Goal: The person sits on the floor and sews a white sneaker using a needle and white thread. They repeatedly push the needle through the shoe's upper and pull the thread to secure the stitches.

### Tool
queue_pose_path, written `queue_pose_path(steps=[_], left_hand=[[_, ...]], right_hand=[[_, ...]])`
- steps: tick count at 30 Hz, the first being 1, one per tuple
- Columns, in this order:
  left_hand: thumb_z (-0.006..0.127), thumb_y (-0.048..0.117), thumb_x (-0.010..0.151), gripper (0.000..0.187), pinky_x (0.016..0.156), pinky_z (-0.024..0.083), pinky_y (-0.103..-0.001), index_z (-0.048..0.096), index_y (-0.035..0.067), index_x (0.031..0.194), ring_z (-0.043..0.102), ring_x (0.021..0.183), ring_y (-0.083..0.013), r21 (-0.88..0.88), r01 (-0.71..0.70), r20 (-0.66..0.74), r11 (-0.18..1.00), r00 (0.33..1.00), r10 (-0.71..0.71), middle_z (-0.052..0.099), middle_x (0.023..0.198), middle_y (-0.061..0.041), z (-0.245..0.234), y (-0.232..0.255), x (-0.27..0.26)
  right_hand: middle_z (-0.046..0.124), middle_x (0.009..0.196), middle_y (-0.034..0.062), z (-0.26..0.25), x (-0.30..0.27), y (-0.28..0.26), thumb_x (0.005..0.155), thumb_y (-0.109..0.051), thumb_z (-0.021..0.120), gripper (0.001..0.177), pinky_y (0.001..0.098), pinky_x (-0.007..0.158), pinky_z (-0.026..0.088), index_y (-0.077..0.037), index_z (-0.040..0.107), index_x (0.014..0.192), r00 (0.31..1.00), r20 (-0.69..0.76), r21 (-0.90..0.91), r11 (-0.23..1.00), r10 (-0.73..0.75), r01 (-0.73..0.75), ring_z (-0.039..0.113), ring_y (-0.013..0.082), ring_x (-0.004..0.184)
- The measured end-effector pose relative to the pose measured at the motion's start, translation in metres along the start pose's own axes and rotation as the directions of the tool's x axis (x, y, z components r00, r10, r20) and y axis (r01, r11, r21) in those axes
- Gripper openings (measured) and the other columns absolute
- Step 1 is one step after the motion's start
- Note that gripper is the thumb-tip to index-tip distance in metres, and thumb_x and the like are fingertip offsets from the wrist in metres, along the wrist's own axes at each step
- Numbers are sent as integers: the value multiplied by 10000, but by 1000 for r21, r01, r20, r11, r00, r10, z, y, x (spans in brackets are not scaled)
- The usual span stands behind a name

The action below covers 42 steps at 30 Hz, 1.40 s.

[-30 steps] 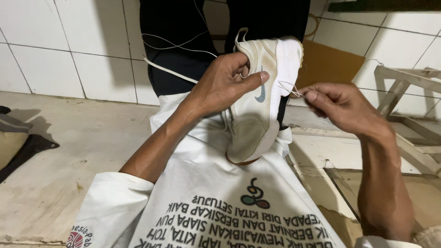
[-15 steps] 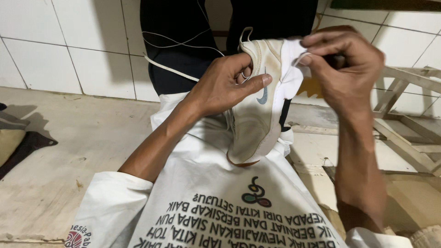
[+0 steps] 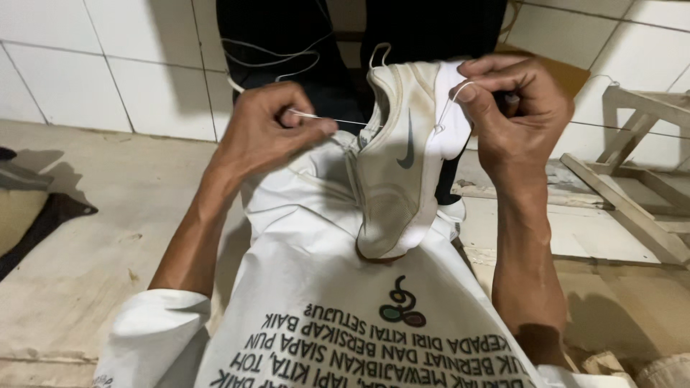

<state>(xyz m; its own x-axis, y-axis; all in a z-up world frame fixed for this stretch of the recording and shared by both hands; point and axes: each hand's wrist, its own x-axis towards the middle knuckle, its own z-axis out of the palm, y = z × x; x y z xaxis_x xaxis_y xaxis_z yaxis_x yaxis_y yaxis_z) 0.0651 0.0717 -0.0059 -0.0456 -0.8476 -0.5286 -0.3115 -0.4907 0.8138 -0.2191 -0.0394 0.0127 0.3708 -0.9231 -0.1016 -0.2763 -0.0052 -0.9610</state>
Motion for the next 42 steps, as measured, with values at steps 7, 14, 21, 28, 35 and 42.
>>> queue_pose_path(steps=[7,14,21,28,35,42], left_hand=[[904,172,912,413,580,355,-195,563,144,680,399,609,-4,-172,125,-241,977,956,-165,484,617,84,0,-26,-21],[870,209,945,480,594,365,-223,480,155,671,367,611,-21,-207,180,-315,962,918,-239,412,599,88,4,-45,-25],[856,219,961,445,629,420,-243,505,179,690,418,655,-32,-185,91,-360,979,920,-153,460,651,94,9,-59,-21],[833,164,924,266,850,592,-239,621,131,1081,703,923,-111,-267,122,-402,956,888,-225,731,1009,-42,-16,-68,-28],[630,98,1106,185,1036,460,-491,718,-55,1163,610,1167,-397,442,-214,-505,871,743,439,681,1196,-221,-29,-8,-45],[601,-18,969,204,825,530,-351,711,15,1138,723,979,-253,-28,-507,-58,861,861,505,742,1101,-99,38,61,22]], right_hand=[[694,1093,196,3,3,4,1047,-85,749,185,404,932,603,-24,582,995,999,5,-17,999,-37,37,715,306,1065],[723,1128,235,7,6,-6,1057,10,795,229,267,691,442,9,591,953,994,100,-81,995,-41,50,706,251,1015],[689,1130,254,16,10,-18,1052,78,782,215,377,922,586,43,590,964,980,169,-48,992,-107,116,720,348,1116],[706,1159,214,-5,1,-1,1053,-115,751,192,240,712,442,-30,594,983,999,46,-37,999,27,-25,637,164,943],[695,1157,174,6,-8,1,1014,-212,747,234,220,576,344,-103,554,938,987,-82,102,986,141,-133,427,75,646],[682,1134,181,10,-12,1,1008,-220,725,215,397,1041,516,-95,558,953,987,-159,42,999,5,2,666,251,1129]])
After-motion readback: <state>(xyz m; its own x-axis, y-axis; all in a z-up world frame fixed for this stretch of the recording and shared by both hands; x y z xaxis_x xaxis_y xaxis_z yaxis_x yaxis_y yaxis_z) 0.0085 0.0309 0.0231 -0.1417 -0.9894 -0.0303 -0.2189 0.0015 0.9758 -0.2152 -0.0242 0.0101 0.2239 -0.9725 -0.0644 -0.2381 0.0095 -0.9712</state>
